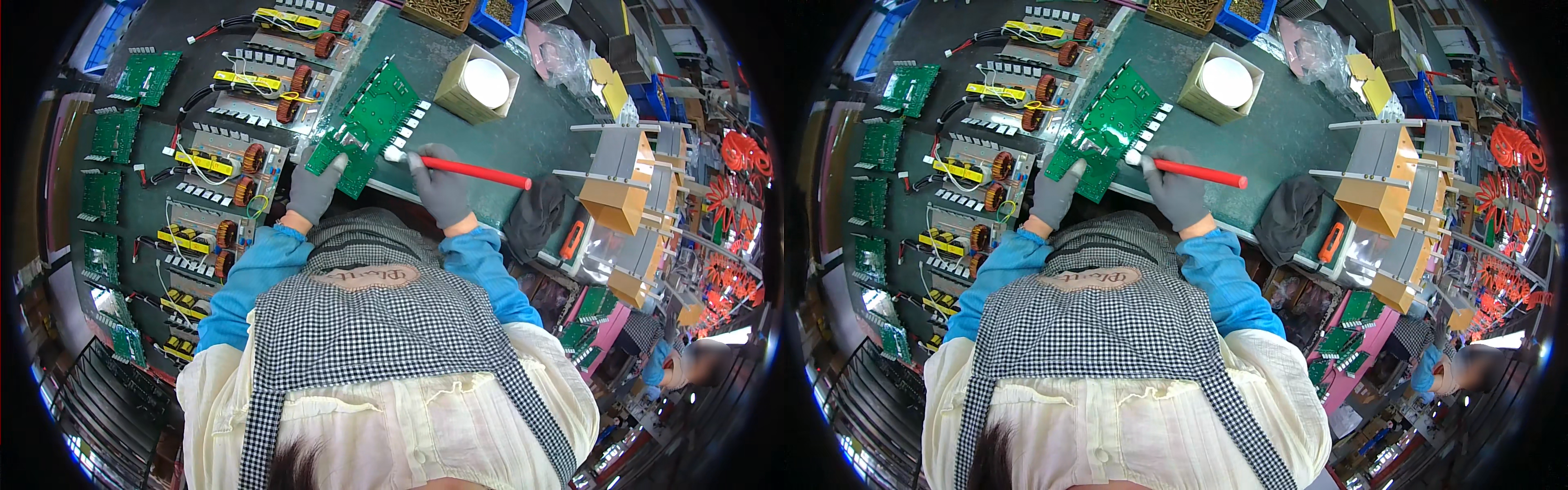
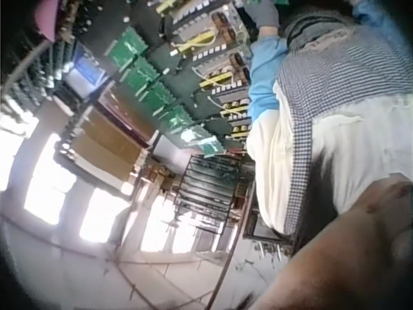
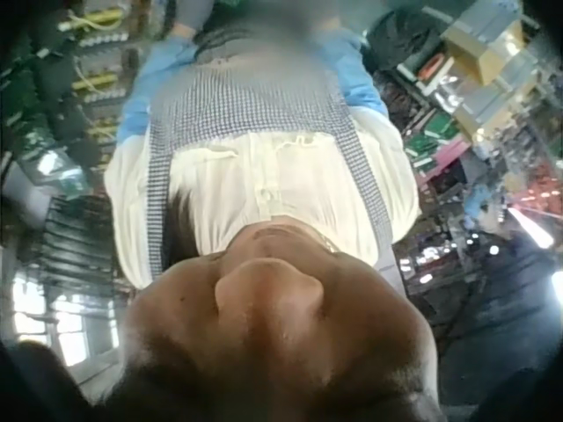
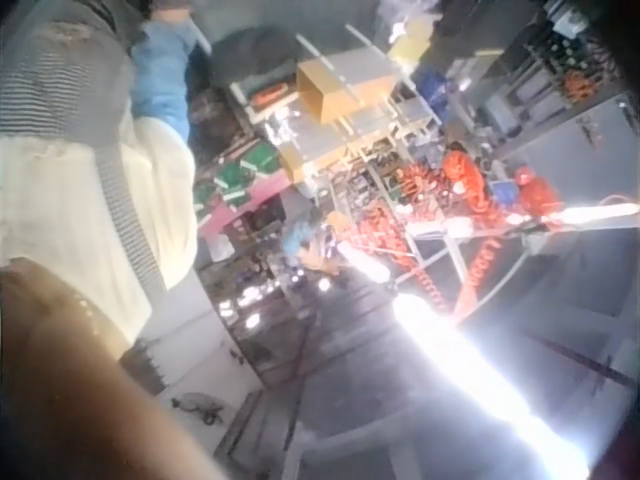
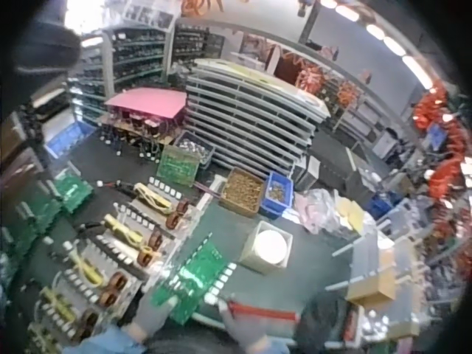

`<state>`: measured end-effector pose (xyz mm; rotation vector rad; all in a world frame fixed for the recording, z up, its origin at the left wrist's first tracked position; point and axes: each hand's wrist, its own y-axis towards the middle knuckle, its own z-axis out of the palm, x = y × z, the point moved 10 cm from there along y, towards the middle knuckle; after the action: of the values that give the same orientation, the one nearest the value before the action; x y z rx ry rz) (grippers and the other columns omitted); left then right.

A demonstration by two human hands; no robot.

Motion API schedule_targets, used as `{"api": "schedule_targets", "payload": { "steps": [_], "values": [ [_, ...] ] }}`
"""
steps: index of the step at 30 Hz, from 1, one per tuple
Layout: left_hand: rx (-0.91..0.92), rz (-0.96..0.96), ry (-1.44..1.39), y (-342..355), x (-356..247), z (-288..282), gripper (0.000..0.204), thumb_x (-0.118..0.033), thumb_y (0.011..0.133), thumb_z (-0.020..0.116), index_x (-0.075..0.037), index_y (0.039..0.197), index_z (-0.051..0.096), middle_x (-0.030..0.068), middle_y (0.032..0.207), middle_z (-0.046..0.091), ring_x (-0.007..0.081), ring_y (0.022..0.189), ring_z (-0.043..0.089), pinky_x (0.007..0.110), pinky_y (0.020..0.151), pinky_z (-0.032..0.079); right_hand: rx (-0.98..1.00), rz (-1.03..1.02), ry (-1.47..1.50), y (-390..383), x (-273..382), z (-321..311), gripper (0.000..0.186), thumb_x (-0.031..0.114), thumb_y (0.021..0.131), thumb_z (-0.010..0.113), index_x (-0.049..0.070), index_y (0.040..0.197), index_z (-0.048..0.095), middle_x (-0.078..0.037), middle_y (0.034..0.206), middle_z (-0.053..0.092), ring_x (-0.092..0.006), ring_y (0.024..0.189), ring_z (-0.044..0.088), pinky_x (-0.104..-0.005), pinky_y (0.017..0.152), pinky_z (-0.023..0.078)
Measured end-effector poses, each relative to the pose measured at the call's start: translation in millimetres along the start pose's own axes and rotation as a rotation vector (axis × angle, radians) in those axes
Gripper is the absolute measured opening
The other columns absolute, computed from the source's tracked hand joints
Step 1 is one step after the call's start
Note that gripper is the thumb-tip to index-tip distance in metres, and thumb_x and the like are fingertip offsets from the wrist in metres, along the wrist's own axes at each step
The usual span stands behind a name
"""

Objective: Applying white paste to components on green circuit boards using a brush.

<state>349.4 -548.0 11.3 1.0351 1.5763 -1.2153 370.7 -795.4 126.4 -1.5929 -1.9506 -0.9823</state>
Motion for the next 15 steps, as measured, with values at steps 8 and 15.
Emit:
{"api": "schedule_targets", "payload": {
  "steps": [8,15],
  "values": [
    [-0.013,-0.006,-0.049,3,10,-2,0.043,-0.033,0.086,0.077,-0.002,0.112,0.063,0.0092,0.095,0.070,0.0169,0.087,0.066,0.034,0.077,0.052,0.015,-0.057,0.001,1,10,-3,0.020,0.020,0.091,0.071,0.001,0.094,0.065,-0.014,0.088,0.065,-0.0295,0.082,0.064,-0.0375,0.072,0.050],
    [0.015,0.035,-0.017,3,-3,2,0.042,-0.031,0.086,0.077,-0.002,0.114,0.063,0.0080,0.096,0.070,0.0164,0.086,0.065,0.033,0.078,0.051,-0.028,0.007,0.127,-1,5,-13,0.020,0.024,0.090,0.070,0.005,0.093,0.066,-0.014,0.089,0.064,-0.0341,0.083,0.062,-0.0421,0.071,0.049]
  ]
}}
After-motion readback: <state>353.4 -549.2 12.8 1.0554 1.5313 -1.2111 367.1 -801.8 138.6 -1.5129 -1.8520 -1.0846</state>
